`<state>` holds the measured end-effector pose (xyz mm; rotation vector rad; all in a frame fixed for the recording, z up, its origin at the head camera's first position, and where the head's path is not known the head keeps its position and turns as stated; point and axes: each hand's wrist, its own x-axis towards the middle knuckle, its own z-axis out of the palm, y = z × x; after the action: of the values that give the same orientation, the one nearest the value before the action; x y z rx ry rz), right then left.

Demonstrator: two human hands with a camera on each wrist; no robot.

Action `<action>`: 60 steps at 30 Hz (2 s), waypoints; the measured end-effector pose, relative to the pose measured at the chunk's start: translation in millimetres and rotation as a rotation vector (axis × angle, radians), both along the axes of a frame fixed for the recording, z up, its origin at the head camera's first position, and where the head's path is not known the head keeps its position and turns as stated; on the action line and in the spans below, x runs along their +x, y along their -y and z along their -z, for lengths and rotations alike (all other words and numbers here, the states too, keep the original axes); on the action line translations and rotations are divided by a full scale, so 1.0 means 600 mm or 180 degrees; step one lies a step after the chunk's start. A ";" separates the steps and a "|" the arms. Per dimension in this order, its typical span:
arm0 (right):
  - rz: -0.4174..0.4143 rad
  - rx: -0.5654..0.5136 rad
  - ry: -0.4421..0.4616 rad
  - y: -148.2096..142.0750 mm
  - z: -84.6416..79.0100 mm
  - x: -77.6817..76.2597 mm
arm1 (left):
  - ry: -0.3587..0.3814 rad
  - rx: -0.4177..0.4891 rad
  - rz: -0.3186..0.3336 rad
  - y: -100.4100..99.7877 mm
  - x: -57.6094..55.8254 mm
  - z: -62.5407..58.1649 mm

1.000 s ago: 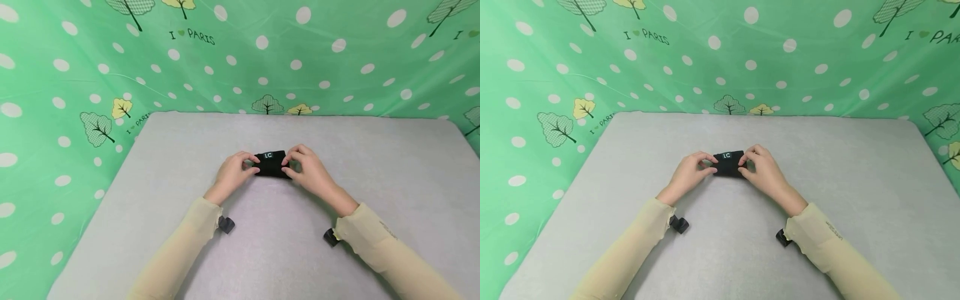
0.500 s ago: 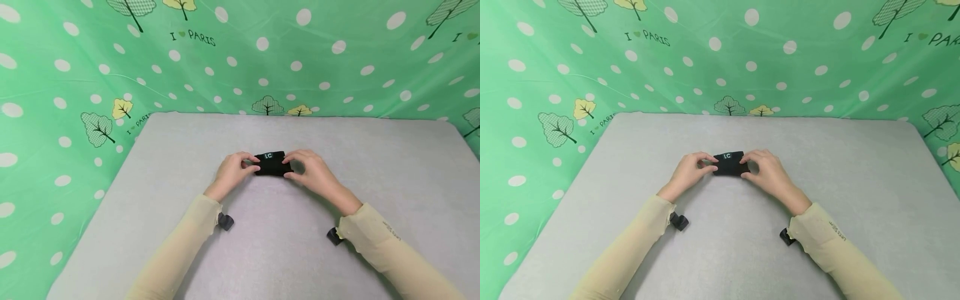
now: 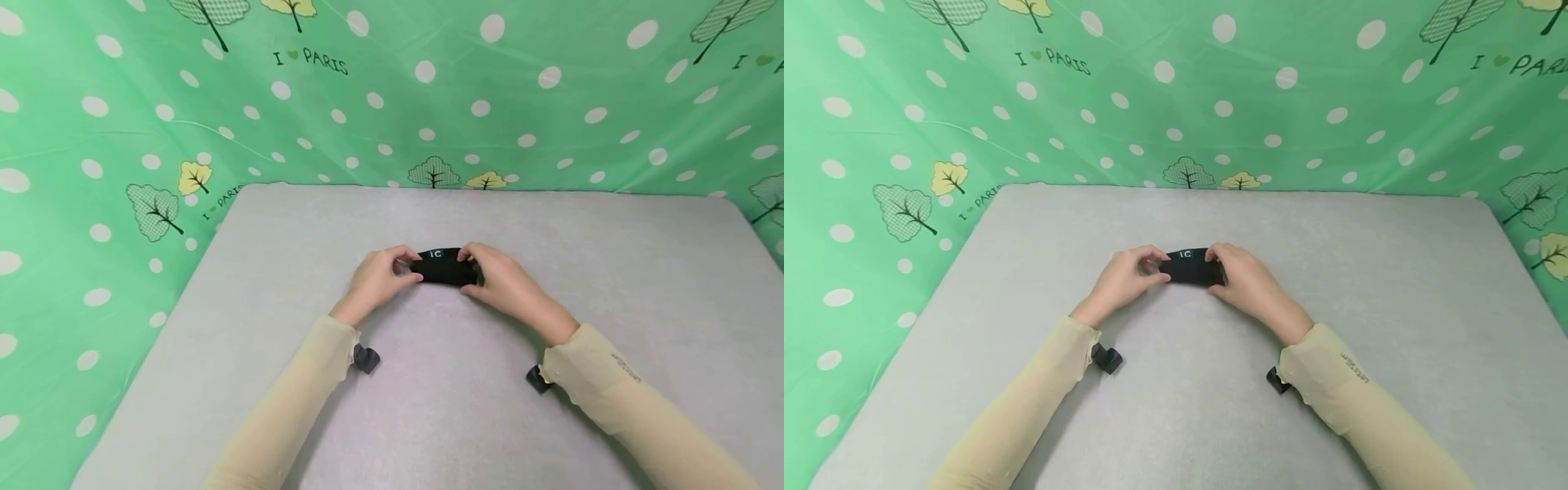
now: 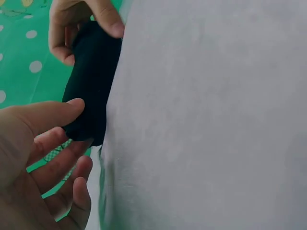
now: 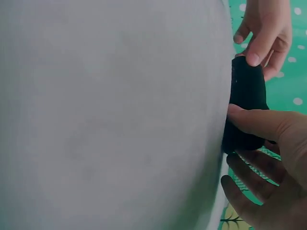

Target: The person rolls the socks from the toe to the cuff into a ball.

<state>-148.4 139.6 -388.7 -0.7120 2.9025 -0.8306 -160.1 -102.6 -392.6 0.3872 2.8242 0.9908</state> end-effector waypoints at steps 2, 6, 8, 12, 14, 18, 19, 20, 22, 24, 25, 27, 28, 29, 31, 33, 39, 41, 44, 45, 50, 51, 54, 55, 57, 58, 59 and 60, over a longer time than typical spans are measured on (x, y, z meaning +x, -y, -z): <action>0.0004 0.0040 0.0015 0.005 -0.002 -0.003 | 0.0044 0.0017 -0.0023 0.002 -0.002 0.000; 0.0009 -0.0007 0.0085 0.008 -0.006 0.000 | 0.0200 0.0032 -0.0041 0.006 -0.003 -0.005; 0.0051 -0.0069 0.0181 0.007 -0.008 0.000 | 0.0298 0.0034 -0.0094 0.006 -0.004 -0.009; 0.0182 -0.0233 0.0416 0.007 -0.012 -0.011 | 0.0458 -0.0038 -0.0258 -0.003 -0.011 -0.015; 0.0239 -0.0269 0.0564 0.007 -0.014 -0.021 | 0.0520 -0.0104 -0.0326 -0.008 -0.016 -0.017; 0.0350 -0.0260 0.0860 0.009 -0.018 -0.039 | 0.0648 -0.0162 -0.0428 -0.014 -0.026 -0.021; 0.0393 -0.0251 0.0923 0.008 -0.018 -0.043 | 0.0674 -0.0145 -0.0448 -0.015 -0.029 -0.021; 0.0422 -0.0245 0.0962 0.009 -0.018 -0.046 | 0.0690 -0.0119 -0.0467 -0.015 -0.032 -0.020; 0.0459 -0.0287 0.1031 0.009 -0.017 -0.050 | 0.0718 -0.0053 -0.0496 -0.015 -0.036 -0.019; 0.0472 -0.0373 0.1067 0.008 -0.013 -0.052 | 0.0704 0.0059 -0.0505 -0.013 -0.040 -0.015; 0.0469 -0.0420 0.1070 0.009 -0.011 -0.052 | 0.0653 0.0126 -0.0485 -0.012 -0.040 -0.013; 0.0451 -0.0542 0.1057 0.010 -0.008 -0.051 | 0.0490 0.0244 -0.0387 -0.010 -0.040 -0.011; 0.0440 -0.0600 0.1051 0.010 -0.006 -0.050 | 0.0354 0.0264 -0.0292 -0.009 -0.038 -0.011; 0.0434 -0.0652 0.1042 0.010 -0.006 -0.048 | 0.0201 0.0234 -0.0180 -0.010 -0.036 -0.012; 0.0428 -0.0763 0.1054 0.009 -0.007 -0.045 | -0.0120 0.0051 0.0078 -0.012 -0.028 -0.017; 0.0432 -0.0926 0.1196 0.010 -0.013 -0.041 | -0.0390 -0.0273 0.0315 -0.017 -0.016 -0.025; 0.0481 -0.1296 0.1615 0.014 -0.040 -0.020 | -0.0793 -0.1065 0.0678 -0.036 0.020 -0.044; 0.0474 -0.1359 0.1614 0.010 -0.048 -0.011 | -0.0858 -0.1079 0.0696 -0.044 0.029 -0.048; 0.0430 -0.1545 0.1586 0.004 -0.058 0.003 | -0.0843 -0.0857 0.0607 -0.052 0.039 -0.051; 0.0409 -0.1594 0.1552 0.001 -0.060 0.008 | -0.0799 -0.0713 0.0541 -0.054 0.042 -0.051; 0.0304 -0.1710 0.1199 -0.009 -0.061 0.030 | -0.0367 0.0334 0.0287 -0.059 0.049 -0.047; 0.0312 -0.1699 0.1096 -0.010 -0.060 0.034 | -0.0261 0.0560 0.0290 -0.061 0.050 -0.047; 0.0361 -0.1771 0.0860 -0.009 -0.059 0.041 | 0.0005 0.1111 0.0317 -0.063 0.051 -0.045; 0.0373 -0.1801 0.0799 -0.009 -0.058 0.044 | 0.0046 0.1221 0.0313 -0.064 0.052 -0.045; 0.0336 -0.1911 0.0738 -0.010 -0.057 0.047 | 0.0069 0.1371 0.0275 -0.065 0.054 -0.044; 0.0281 -0.1991 0.0736 -0.012 -0.056 0.049 | 0.0065 0.1430 0.0240 -0.066 0.055 -0.044; 0.0211 -0.2079 0.0738 -0.014 -0.054 0.051 | 0.0051 0.1476 0.0202 -0.066 0.056 -0.044; 0.0131 -0.2187 0.0761 -0.016 -0.053 0.053 | 0.0027 0.1522 0.0170 -0.067 0.057 -0.044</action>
<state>-116.8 149.0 -357.0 -0.5220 2.4019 -1.8070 -125.9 -62.4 -366.2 0.4968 2.5269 1.6468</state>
